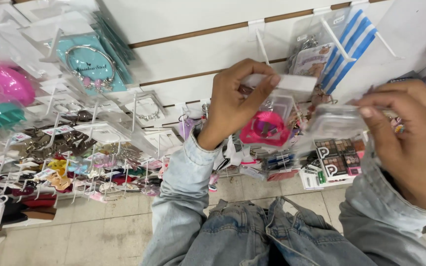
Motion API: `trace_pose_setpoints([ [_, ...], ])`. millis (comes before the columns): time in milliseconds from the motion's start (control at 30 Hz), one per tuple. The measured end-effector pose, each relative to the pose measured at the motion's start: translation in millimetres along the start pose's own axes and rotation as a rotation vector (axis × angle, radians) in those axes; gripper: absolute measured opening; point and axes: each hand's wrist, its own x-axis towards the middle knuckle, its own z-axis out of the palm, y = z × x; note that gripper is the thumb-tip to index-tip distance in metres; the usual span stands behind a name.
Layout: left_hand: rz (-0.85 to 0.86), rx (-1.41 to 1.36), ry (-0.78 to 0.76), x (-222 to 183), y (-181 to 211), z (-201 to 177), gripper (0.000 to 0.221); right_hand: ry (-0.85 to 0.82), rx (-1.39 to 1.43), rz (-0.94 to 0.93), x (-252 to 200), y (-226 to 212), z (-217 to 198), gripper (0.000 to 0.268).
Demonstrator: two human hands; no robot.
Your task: Organizing and hanging various accessories, keychains, and hats on a store display wall.
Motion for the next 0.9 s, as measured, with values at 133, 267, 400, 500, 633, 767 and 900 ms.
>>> trace_pose_setpoints([
  [133,-0.067,-0.043,0.05,4.2,-4.2,2.1,0.01,0.005,0.167,0.108,-16.8,-2.0,-12.2,0.008],
  [267,0.026,0.081,0.134,13.6,-27.4,3.5,0.013,-0.068,0.182,0.026,-2.0,0.1,-1.1,0.01],
  [400,0.188,0.313,0.27,26.7,-35.2,4.2,0.013,-0.034,0.242,-0.166,38.1,-33.9,21.5,0.017],
  [500,0.199,0.659,0.406,13.0,-32.4,7.3,0.045,-0.008,0.392,-0.233,66.7,-48.9,43.4,0.018],
  [633,0.182,0.218,0.355,-8.7,-17.1,2.2,0.032,0.006,0.424,-0.244,84.0,-41.9,60.1,0.013],
  [767,-0.011,0.103,0.2,-14.3,1.5,6.8,0.023,-0.007,0.412,-0.209,89.6,-38.8,67.9,0.009],
  [900,-0.039,0.04,0.218,-10.9,-12.5,8.8,0.011,0.003,0.418,-0.191,92.1,-31.4,78.3,0.01],
])
